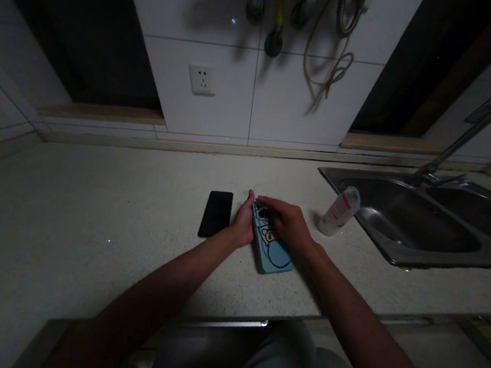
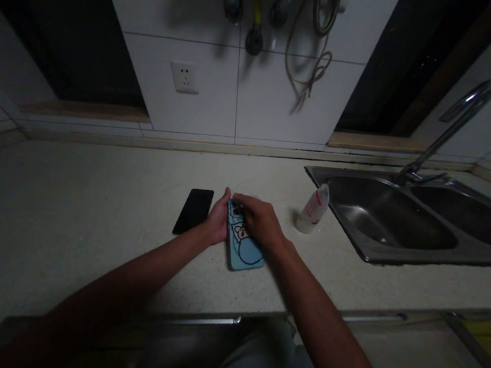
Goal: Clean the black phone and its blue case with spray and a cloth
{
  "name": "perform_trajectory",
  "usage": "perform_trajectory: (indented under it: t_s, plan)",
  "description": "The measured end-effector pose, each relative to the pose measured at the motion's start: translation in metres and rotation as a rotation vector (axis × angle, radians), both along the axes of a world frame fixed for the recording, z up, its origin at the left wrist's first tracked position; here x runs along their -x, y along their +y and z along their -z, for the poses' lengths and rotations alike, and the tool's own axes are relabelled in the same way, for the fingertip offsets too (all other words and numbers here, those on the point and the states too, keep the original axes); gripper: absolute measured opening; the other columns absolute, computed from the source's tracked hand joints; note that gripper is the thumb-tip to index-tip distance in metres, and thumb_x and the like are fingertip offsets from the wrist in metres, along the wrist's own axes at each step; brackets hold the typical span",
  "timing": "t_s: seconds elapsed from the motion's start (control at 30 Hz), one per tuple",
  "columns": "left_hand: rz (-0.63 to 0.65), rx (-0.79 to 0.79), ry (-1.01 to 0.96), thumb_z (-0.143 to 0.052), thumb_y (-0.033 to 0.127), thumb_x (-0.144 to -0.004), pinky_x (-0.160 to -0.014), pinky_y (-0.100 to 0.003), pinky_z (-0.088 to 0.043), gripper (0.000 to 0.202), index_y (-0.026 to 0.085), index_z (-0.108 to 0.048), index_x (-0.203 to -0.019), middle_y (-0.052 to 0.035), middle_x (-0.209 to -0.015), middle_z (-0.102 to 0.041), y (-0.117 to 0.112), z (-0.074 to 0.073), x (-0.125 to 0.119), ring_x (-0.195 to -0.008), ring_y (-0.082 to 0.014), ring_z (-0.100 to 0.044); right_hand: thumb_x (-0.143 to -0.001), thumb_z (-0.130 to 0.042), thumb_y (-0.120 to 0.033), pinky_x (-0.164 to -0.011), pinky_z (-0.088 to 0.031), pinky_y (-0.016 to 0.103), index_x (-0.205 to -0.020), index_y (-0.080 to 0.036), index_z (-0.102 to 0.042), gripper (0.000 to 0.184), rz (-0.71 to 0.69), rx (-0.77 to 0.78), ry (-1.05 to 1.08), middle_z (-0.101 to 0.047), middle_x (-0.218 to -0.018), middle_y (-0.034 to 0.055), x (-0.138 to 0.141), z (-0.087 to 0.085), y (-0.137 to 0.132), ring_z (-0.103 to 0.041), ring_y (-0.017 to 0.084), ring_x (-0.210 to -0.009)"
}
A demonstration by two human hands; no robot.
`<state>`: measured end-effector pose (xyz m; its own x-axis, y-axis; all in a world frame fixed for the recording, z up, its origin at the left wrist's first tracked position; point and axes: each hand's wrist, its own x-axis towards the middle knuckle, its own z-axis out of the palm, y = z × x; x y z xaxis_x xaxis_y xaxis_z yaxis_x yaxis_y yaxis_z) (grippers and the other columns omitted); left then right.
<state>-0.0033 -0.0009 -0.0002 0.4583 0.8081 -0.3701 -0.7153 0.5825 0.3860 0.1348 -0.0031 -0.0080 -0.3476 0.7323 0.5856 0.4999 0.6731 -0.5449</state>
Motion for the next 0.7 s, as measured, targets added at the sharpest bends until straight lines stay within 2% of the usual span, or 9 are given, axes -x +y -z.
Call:
perform_trajectory:
  t_s: [0.17, 0.4, 0.6, 0.7]
  plan:
    - [-0.024, 0.029, 0.024, -0.040, 0.067, -0.094, -0.078, -0.040, -0.057, 0.062, 0.014, -0.071, -0.088, -0.0132, -0.081, -0.073, 0.002, 0.001, 0.000, -0.081, -0.0275, -0.072, -0.086, -0.052, -0.005, -0.093, -0.059, 0.039, -0.127, -0.030, -0.069, 0.051, -0.066, -0.006, 0.006, -0.075, -0.119, 0.0024, 0.005, -0.001, -0.005, -0.074, 0.020, -0.104]
    - [-0.014, 0.004, 0.042, -0.031, 0.068, -0.096, -0.080, -0.042, -0.057, 0.071, 0.012, -0.071, -0.107, -0.0145, -0.086, -0.075, 0.004, -0.001, 0.002, -0.086, -0.0297, -0.073, -0.089, -0.052, -0.009, -0.093, -0.057, 0.035, -0.127, -0.028, -0.068, 0.046, -0.157, 0.018, -0.037, -0.075, -0.119, 0.0028, 0.005, -0.007, -0.018, -0.074, 0.019, -0.102]
    - [-0.019, -0.008, -0.004, -0.034, 0.063, -0.097, -0.084, -0.043, -0.056, 0.063, 0.011, -0.067, -0.111, -0.0175, -0.096, -0.075, 0.007, 0.002, 0.003, -0.088, -0.0289, -0.073, -0.094, -0.049, -0.013, -0.090, -0.059, 0.034, -0.132, -0.028, -0.064, 0.043, -0.149, 0.056, -0.080, -0.075, -0.120, 0.0042, 0.000, 0.000, -0.051, -0.074, 0.020, -0.104]
    - [-0.037, -0.001, -0.004, -0.036, 0.061, -0.098, -0.085, -0.047, -0.055, 0.060, 0.011, -0.065, -0.111, -0.0184, -0.098, -0.074, 0.008, 0.005, 0.003, -0.088, -0.0293, -0.074, -0.094, -0.050, -0.012, -0.095, -0.058, 0.035, -0.134, -0.029, -0.063, 0.045, -0.158, 0.017, -0.092, -0.072, -0.126, 0.0045, -0.004, 0.006, -0.071, -0.072, 0.021, -0.110]
